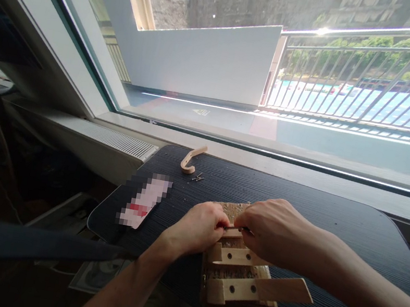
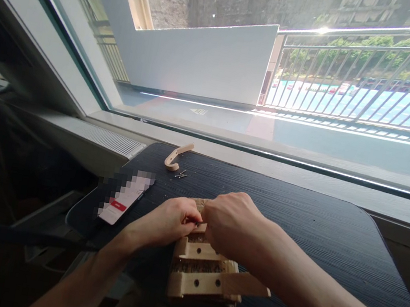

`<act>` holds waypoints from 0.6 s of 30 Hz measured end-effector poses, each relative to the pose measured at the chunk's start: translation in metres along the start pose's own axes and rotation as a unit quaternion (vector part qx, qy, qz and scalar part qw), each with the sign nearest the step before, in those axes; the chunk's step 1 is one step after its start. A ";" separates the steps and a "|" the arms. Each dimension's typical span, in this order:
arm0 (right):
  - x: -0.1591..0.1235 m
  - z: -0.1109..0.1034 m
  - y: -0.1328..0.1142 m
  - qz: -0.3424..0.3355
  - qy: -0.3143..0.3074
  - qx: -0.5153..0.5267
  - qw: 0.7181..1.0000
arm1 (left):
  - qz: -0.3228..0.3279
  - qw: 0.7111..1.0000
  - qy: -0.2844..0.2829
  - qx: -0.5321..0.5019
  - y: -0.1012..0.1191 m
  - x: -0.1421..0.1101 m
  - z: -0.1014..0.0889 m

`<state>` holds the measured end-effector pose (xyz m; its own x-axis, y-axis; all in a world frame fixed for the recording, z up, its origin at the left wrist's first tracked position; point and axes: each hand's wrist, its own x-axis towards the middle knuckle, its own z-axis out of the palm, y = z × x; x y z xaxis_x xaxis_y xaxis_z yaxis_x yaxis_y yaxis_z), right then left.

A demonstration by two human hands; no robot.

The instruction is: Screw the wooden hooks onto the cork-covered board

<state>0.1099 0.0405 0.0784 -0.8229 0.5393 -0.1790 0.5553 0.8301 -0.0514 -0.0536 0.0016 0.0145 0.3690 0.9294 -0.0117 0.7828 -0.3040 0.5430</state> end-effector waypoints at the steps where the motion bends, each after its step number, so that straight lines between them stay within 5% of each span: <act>1: 0.000 0.001 0.001 -0.004 0.008 -0.002 1.000 | 0.002 1.000 0.004 -0.002 -0.001 0.000 0.001; 18: 0.010 -0.019 -0.012 0.021 -0.092 -0.043 0.995 | 0.023 0.998 0.032 -0.038 -0.011 0.000 0.011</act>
<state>0.0929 0.0383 0.0957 -0.7585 0.5450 -0.3572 0.5694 0.8209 0.0435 -0.0565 0.0028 -0.0005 0.3688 0.9271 0.0674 0.7243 -0.3321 0.6042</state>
